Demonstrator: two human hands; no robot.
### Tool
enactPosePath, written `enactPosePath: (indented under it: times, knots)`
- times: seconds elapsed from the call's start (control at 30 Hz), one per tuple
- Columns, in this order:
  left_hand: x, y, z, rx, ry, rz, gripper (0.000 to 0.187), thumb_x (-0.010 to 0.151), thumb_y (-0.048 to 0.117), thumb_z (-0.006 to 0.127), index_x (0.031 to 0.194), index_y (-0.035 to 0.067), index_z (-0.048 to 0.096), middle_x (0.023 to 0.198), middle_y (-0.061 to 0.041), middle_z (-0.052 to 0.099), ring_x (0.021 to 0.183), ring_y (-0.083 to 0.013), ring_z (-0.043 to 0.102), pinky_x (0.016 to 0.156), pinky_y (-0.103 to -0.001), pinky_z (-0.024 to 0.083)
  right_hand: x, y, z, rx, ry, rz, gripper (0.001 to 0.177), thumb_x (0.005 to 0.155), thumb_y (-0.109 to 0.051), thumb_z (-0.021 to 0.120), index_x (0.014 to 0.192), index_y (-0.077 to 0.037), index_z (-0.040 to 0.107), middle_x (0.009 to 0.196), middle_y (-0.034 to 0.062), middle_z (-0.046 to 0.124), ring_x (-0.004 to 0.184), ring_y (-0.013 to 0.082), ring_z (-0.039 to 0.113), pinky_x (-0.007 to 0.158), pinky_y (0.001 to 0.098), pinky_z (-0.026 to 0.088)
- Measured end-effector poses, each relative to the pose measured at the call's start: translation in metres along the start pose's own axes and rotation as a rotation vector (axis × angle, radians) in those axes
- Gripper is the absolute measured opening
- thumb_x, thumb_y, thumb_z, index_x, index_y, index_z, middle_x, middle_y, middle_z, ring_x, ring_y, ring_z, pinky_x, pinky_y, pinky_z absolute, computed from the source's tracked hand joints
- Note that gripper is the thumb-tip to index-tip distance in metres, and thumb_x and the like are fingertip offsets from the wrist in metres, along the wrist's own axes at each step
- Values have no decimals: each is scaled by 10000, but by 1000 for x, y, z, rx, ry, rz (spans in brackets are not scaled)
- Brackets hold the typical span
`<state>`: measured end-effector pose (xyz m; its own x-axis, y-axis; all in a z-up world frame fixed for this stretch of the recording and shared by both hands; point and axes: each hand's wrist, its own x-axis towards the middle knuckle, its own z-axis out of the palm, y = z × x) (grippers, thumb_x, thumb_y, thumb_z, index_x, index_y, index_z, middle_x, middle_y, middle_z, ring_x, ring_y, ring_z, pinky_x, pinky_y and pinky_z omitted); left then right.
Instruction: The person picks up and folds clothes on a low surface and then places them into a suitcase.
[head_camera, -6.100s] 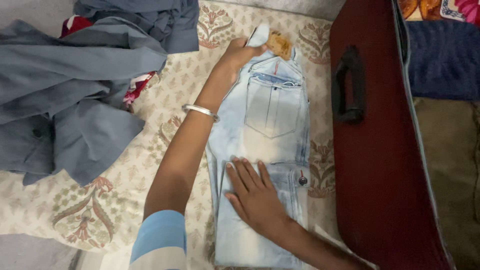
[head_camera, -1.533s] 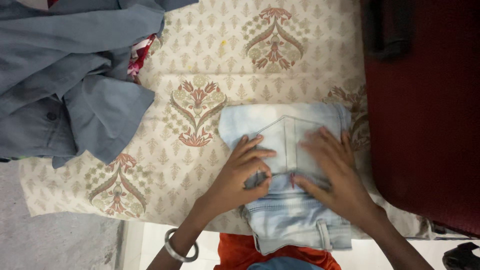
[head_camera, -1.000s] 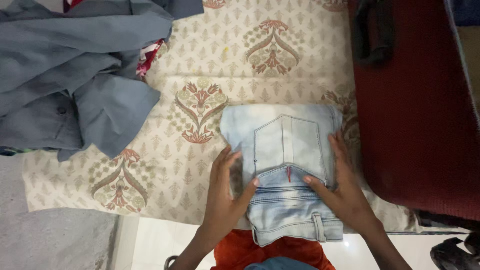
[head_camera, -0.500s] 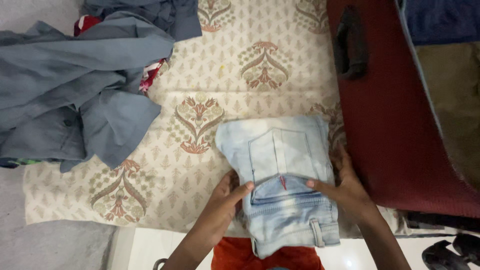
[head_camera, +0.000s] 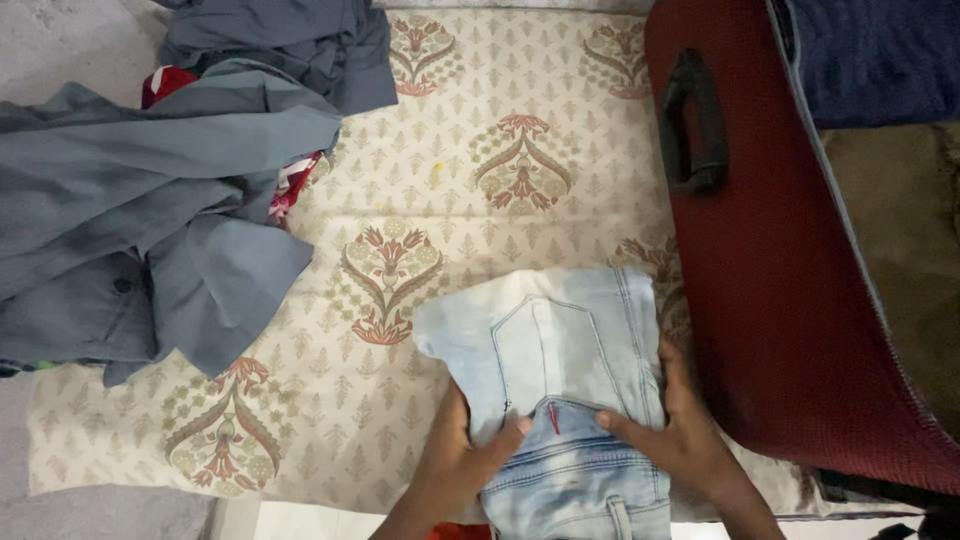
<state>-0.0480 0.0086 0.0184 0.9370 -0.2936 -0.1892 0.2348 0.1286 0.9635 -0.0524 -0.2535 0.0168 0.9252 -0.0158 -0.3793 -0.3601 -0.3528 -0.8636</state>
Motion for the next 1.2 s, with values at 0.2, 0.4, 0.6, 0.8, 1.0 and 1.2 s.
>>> enactPosePath:
  times: [0.2, 0.4, 0.6, 0.8, 1.0, 1.2]
  knots:
    - [16, 1, 21, 190, 171, 120, 664, 925, 100, 680, 1479, -23, 335, 1326, -182, 640, 1213, -260, 638, 1031, -389, 506, -8, -18, 16, -202, 214, -413, 927, 872, -272, 767, 1531, 100, 233, 1497, 389, 404, 1432, 423, 438, 1154, 472, 385]
    - [30, 3, 36, 522, 165, 195, 629, 937, 77, 573, 1509, 7, 321, 1357, -278, 606, 1243, -455, 584, 1002, -450, 483, -10, -64, 60, -603, 367, -520, 765, 842, -166, 708, 1527, -67, 382, 1419, 332, 455, 1241, 475, 493, 1012, 497, 445]
    - [38, 17, 34, 487, 165, 325, 609, 920, -12, 525, 1501, -22, 345, 1405, -317, 552, 1279, -496, 544, 1023, -468, 456, -14, -96, 72, -661, 448, -582, 697, 815, -42, 647, 1479, -134, 454, 1443, 265, 459, 1205, 460, 498, 1014, 511, 436]
    - [63, 54, 35, 344, 167, 606, 625, 937, -68, 483, 1534, -69, 299, 1499, -287, 500, 1410, -405, 488, 1141, -448, 376, -13, -156, 53, -814, 527, -715, 719, 810, -42, 628, 1502, -104, 442, 1430, 254, 468, 1207, 442, 492, 989, 529, 420]
    - [155, 61, 42, 123, 183, 463, 396, 1071, 105, 570, 1364, -137, 459, 1207, -275, 685, 1075, -290, 689, 866, -407, 541, 36, -200, 35, -1100, 844, -851, 673, 887, -93, 639, 1534, -146, 457, 1437, 203, 493, 1200, 387, 536, 923, 501, 451]
    - [241, 77, 27, 445, 346, 415, 665, 923, 227, 610, 1477, -29, 346, 1071, -286, 712, 975, -423, 706, 827, -500, 539, 141, -194, 2, -1108, 748, -766, 680, 961, -105, 626, 1588, -129, 365, 1361, 195, 545, 1186, 411, 563, 937, 545, 494]
